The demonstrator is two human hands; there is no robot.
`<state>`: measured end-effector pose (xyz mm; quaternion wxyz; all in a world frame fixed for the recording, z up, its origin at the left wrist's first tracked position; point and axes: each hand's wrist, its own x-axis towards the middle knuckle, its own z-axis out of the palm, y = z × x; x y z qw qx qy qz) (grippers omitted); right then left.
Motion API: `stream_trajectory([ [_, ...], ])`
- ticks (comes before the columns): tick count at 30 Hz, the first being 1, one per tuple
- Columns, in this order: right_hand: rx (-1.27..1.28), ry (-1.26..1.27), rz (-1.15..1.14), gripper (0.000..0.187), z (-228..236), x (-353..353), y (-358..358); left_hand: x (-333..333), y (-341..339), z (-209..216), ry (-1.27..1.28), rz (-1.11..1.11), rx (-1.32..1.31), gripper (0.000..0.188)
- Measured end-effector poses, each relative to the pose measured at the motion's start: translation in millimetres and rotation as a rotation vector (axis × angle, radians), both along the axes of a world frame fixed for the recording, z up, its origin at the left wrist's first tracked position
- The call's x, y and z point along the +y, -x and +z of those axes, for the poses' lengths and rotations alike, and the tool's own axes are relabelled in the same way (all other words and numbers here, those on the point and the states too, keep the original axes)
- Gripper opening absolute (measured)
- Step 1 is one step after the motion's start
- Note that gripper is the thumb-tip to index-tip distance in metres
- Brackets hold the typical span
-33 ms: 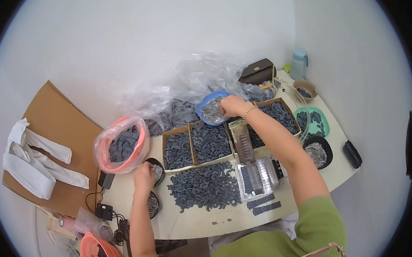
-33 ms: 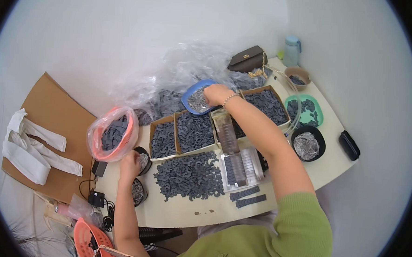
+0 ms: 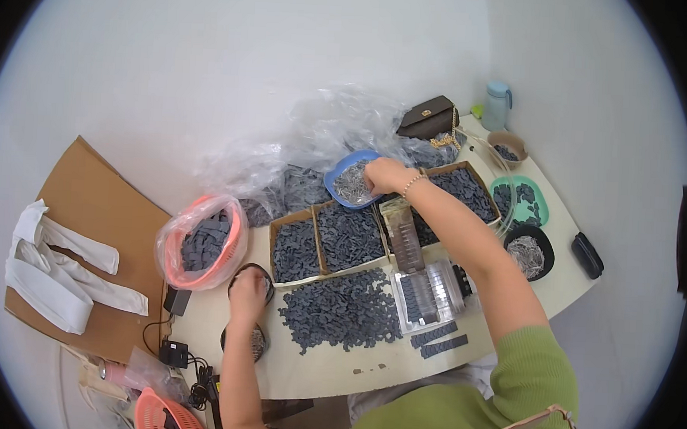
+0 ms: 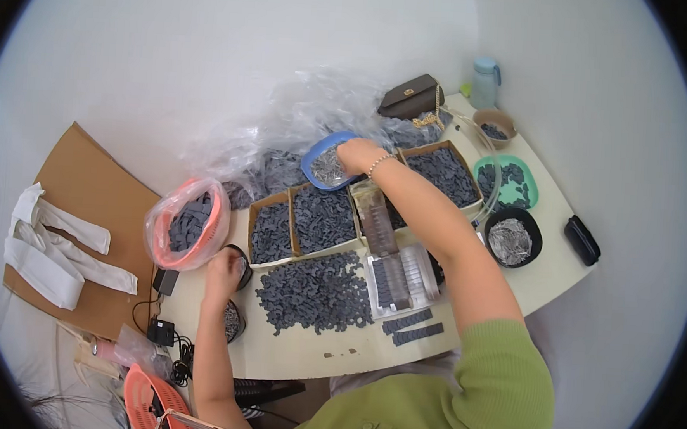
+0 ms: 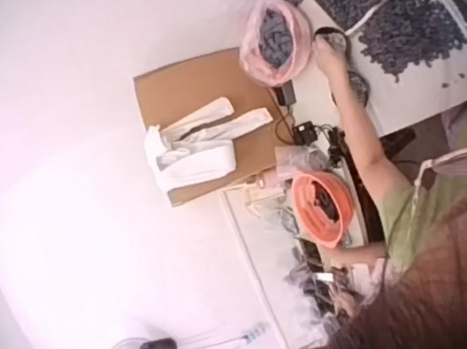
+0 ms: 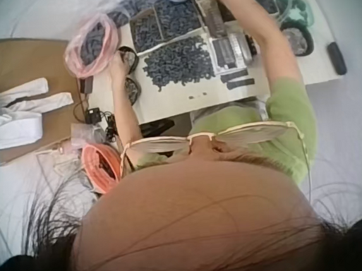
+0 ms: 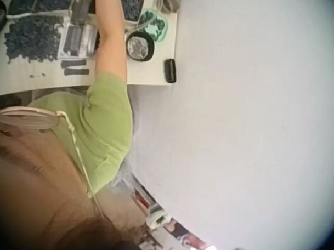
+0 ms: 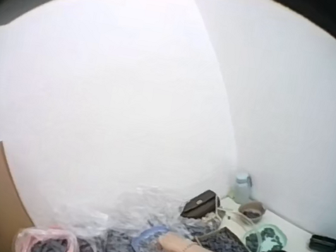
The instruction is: The person assembles small gray components into a mechanical device on a desk by hand, picking up pieces from various containers.
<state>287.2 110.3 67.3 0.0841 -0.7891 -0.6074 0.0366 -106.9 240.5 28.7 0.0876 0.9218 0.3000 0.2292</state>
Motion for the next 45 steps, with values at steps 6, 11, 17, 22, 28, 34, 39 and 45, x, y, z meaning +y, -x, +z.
stream_trajectory([
  [6, -0.134, -0.135, -0.036, 0.008, -21, 18, 2, -171, -86, 13, 0.300, -0.450, -0.024, 0.023],
  [11, -0.121, -0.303, -0.059, 0.008, -27, 13, 0, -220, -124, -19, -0.004, -0.703, -0.117, 0.023],
  [17, -0.044, -0.286, -0.172, 0.015, -15, -4, 6, -223, -130, -25, 0.029, -0.681, -0.166, 0.020],
  [22, 0.060, -0.306, -0.206, 0.011, -20, -16, -6, -229, -112, -26, -0.010, -0.658, -0.132, 0.030],
  [28, 0.040, -0.431, -0.207, 0.007, -16, -27, 2, -238, -100, -28, -0.057, -0.617, -0.034, 0.041],
  [34, 0.455, -0.668, -0.073, 0.014, -4, -45, 3, -234, -92, -32, -0.032, -0.601, 0.106, 0.065],
  [39, 0.607, -0.571, 0.206, 0.016, 8, -105, 40, -225, -92, -36, -0.060, -0.588, 0.165, 0.078],
  [45, 0.110, -0.233, 0.269, 0.010, -27, -182, 98, -211, -109, -28, 0.016, -0.517, 0.059, 0.067],
])
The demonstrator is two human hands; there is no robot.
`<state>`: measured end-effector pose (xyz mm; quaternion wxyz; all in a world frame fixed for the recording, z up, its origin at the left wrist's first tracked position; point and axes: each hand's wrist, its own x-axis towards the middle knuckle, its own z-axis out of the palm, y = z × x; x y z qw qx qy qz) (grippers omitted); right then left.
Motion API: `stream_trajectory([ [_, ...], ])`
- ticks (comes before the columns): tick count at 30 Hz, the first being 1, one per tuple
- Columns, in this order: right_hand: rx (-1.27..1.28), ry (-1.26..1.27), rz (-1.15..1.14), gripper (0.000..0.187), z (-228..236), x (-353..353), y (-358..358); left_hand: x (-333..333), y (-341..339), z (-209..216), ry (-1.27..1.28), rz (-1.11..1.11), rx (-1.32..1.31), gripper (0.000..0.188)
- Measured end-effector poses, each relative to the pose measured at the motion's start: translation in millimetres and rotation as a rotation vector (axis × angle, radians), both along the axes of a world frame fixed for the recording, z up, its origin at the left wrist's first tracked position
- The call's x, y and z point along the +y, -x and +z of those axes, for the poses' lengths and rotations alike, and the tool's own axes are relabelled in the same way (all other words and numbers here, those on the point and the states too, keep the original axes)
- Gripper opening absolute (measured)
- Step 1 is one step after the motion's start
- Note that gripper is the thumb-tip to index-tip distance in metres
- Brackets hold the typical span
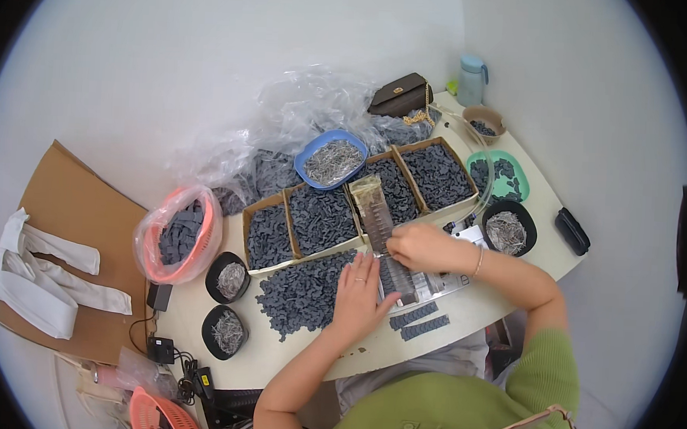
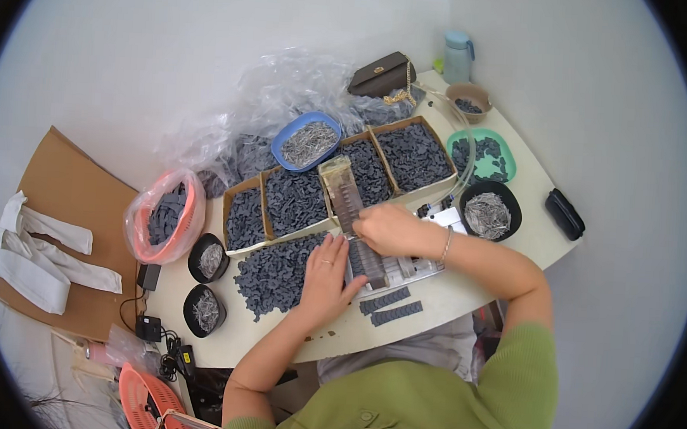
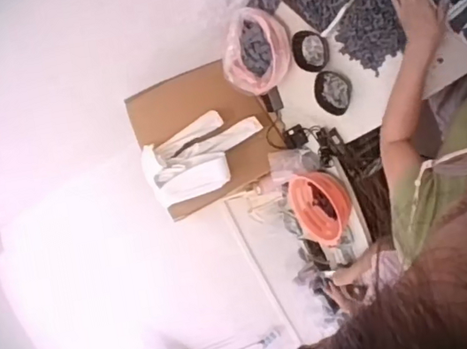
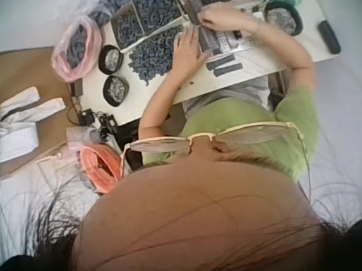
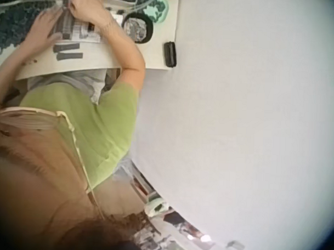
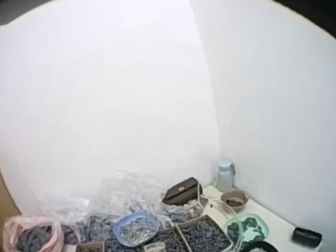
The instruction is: The person assembles small gray components into a mechanical device on a desk by hand, picking up pieces from various containers.
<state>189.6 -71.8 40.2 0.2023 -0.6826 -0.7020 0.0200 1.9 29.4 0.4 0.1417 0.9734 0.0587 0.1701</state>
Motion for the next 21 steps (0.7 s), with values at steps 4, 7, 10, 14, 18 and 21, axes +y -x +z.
stream_trajectory([
  [4, -0.091, -0.080, -0.042, 0.009, -27, -8, 13, 5, -5, 2, 0.113, 0.034, -0.026, 0.058],
  [7, -0.052, -0.126, -0.025, 0.013, -33, -8, 14, 3, -4, -5, 0.056, -0.003, 0.000, 0.058],
  [10, 0.001, -0.174, -0.025, 0.019, -34, -13, 10, -2, -6, -8, -0.015, -0.038, -0.006, 0.061],
  [14, -0.053, -0.177, -0.091, 0.024, -28, -30, 7, -5, -5, -5, -0.009, -0.067, 0.005, 0.064],
  [18, -0.115, -0.226, -0.087, 0.028, -30, -43, 15, -3, -4, 2, 0.047, -0.052, 0.006, 0.063],
  [21, -0.183, -0.236, -0.080, 0.032, -33, -44, 22, 1, -6, 3, 0.045, -0.069, -0.017, 0.062],
])
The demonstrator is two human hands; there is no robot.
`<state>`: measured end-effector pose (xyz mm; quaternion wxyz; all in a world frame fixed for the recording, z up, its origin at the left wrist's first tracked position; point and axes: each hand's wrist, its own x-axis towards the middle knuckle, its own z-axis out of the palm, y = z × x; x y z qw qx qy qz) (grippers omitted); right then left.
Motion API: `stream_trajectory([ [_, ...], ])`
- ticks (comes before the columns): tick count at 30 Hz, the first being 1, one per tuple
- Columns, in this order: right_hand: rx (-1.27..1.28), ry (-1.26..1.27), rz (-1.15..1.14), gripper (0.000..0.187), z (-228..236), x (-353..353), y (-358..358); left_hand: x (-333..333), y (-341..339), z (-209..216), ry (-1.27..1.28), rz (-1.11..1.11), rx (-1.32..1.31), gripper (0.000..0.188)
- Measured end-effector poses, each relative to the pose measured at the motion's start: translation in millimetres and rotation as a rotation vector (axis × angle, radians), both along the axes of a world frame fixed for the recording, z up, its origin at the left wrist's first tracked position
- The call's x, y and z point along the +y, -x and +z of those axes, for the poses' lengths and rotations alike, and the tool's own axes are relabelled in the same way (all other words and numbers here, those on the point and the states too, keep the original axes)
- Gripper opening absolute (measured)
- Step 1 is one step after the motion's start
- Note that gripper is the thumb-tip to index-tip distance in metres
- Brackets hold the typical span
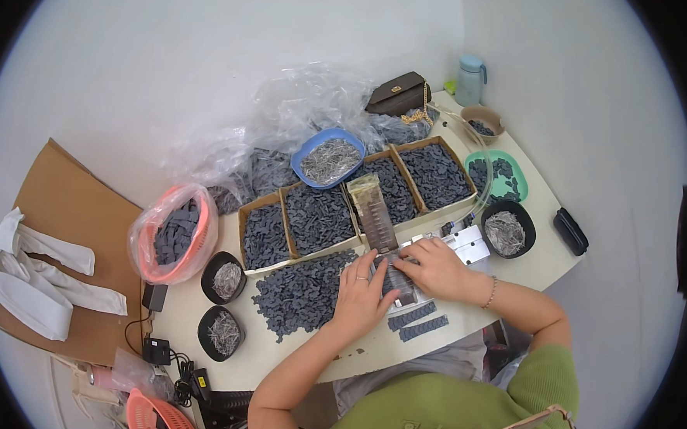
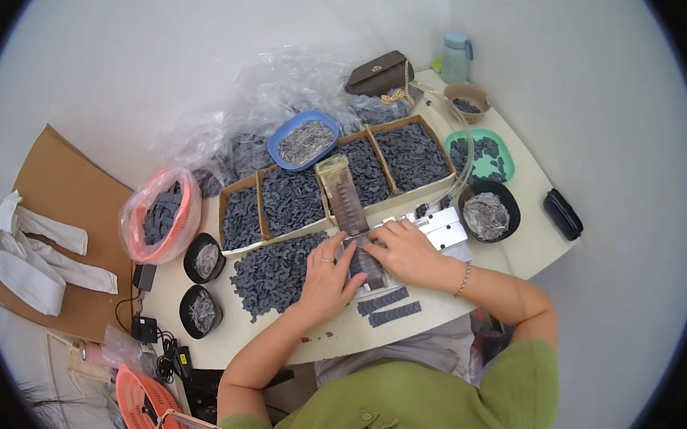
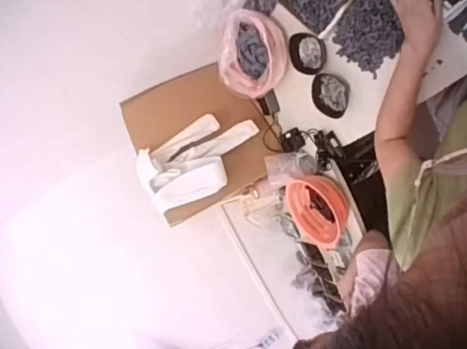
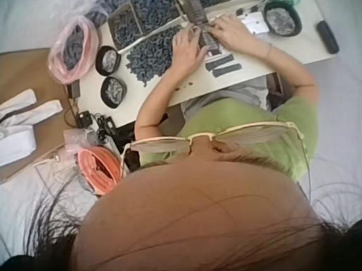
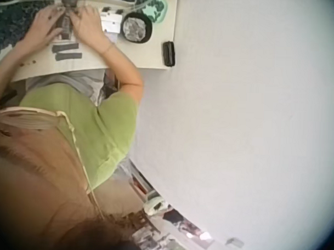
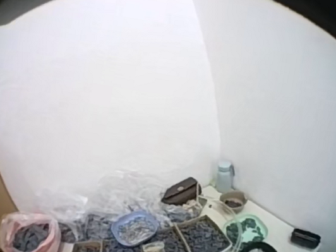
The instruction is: The person assembles small gray components into a mechanical device on a desk by hand, picking up pieces from various containers.
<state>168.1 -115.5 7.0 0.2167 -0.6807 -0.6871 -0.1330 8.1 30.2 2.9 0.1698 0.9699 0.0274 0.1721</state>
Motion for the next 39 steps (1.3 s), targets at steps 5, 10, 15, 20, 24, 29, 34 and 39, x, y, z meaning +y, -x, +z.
stream_trajectory([
  [5, -0.133, 0.026, -0.027, 0.034, 4, 4, -1, 0, -3, -3, -0.029, -0.015, -0.009, 0.063],
  [10, -0.115, 0.097, -0.031, 0.038, 17, 1, -2, 0, -3, -7, -0.025, -0.042, 0.026, 0.067],
  [15, -0.136, 0.035, 0.007, 0.038, 13, 1, -4, -10, -1, -7, -0.047, -0.022, 0.054, 0.072],
  [20, -0.394, -0.021, -0.011, 0.034, 14, 8, -5, -21, 0, -9, -0.027, 0.017, 0.095, 0.076],
  [24, -0.252, 0.116, 0.033, 0.024, 26, 20, -14, -25, -3, -7, 0.048, 0.053, 0.123, 0.076],
  [29, -0.045, -0.053, -0.010, 0.012, 76, 76, -62, -16, 3, -4, 0.046, 0.066, 0.137, 0.075],
  [34, -0.009, -0.068, -0.158, 0.010, 61, 161, -103, -21, 6, -5, -0.016, -0.003, 0.149, 0.075],
  [39, -0.037, 0.248, -0.361, 0.012, 54, 213, -112, -29, 2, -9, -0.017, 0.045, 0.131, 0.076],
])
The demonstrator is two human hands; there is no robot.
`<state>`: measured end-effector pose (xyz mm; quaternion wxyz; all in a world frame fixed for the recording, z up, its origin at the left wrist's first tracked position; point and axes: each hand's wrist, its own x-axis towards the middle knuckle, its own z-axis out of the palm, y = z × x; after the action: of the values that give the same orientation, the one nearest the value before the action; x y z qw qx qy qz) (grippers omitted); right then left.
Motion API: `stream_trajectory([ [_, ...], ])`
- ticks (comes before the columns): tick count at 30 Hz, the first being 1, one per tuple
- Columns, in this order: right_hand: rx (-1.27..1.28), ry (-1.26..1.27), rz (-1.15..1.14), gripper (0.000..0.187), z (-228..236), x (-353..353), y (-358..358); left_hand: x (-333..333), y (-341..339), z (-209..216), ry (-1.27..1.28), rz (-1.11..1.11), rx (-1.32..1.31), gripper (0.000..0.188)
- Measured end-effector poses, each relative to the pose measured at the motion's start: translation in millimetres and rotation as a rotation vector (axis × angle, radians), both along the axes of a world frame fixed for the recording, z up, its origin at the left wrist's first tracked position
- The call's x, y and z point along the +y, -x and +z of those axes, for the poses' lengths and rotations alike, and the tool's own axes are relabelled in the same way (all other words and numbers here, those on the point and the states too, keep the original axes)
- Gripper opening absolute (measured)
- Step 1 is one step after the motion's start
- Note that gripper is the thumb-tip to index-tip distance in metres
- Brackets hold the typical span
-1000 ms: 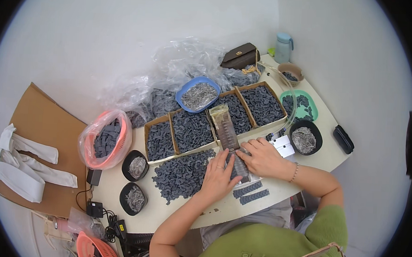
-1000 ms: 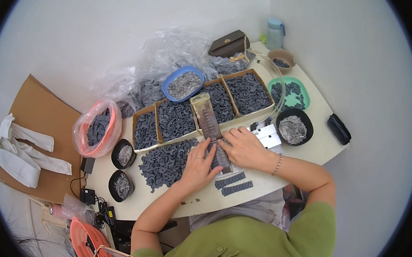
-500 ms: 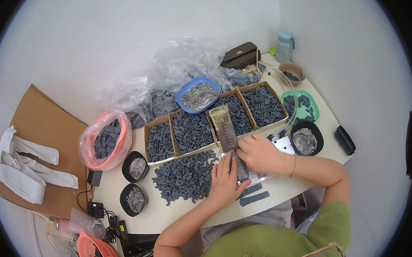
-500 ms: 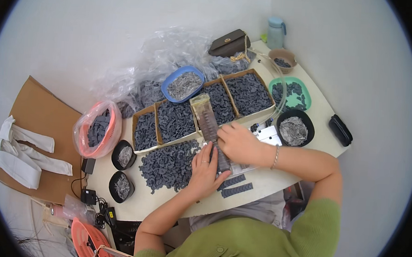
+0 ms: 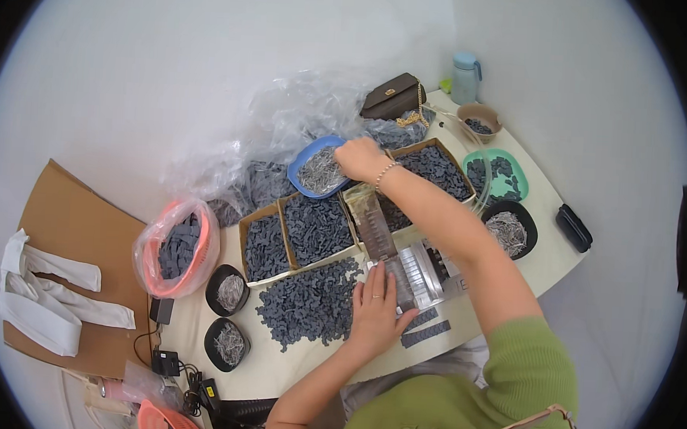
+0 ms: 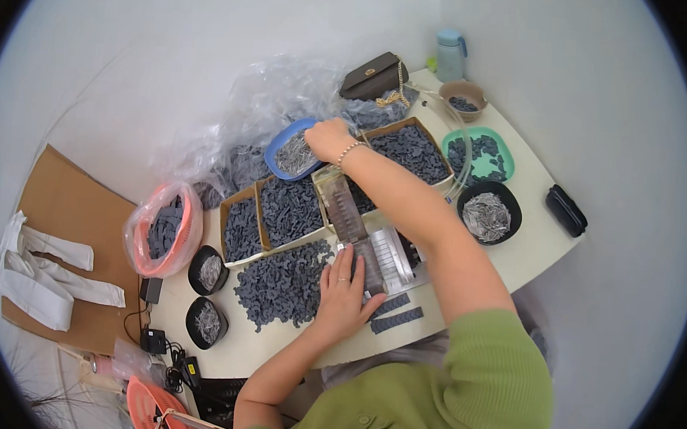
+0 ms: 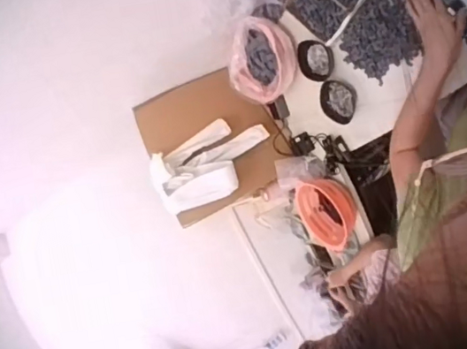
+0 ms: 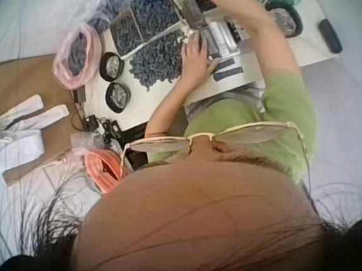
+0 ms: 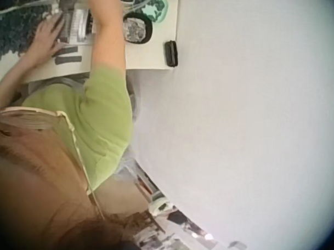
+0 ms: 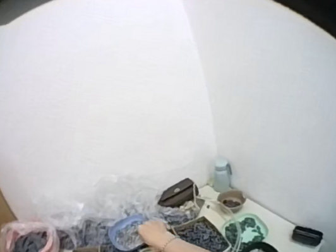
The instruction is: The person assembles small gray components into a mechanical device on a desk by hand, picking up pieces from various containers.
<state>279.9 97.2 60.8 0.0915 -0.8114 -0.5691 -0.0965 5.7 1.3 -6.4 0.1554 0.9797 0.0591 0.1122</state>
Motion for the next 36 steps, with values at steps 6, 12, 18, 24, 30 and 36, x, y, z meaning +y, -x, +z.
stream_trajectory([
  [6, 0.002, 0.021, -0.027, 0.014, -1, 8, 0, 1, 4, 6, -0.003, -0.002, 0.010, 0.080],
  [12, 0.367, -0.236, 0.062, 0.011, -4, -4, -10, 8, 19, 5, 0.015, -0.039, 0.046, 0.080],
  [18, 0.614, -0.444, 0.309, 0.015, 19, -54, 20, 17, 20, 6, 0.054, 0.030, 0.028, 0.078],
  [24, 0.289, 0.093, 0.525, 0.013, -29, -164, 93, 23, 21, 6, 0.114, 0.052, -0.039, 0.076],
  [30, 0.377, -0.024, 0.439, 0.019, -32, -186, 109, 18, 23, -2, 0.110, -0.005, -0.059, 0.075],
  [36, 0.306, -0.136, 0.384, 0.019, -37, -211, 101, 8, 19, -2, 0.044, -0.050, -0.079, 0.070],
])
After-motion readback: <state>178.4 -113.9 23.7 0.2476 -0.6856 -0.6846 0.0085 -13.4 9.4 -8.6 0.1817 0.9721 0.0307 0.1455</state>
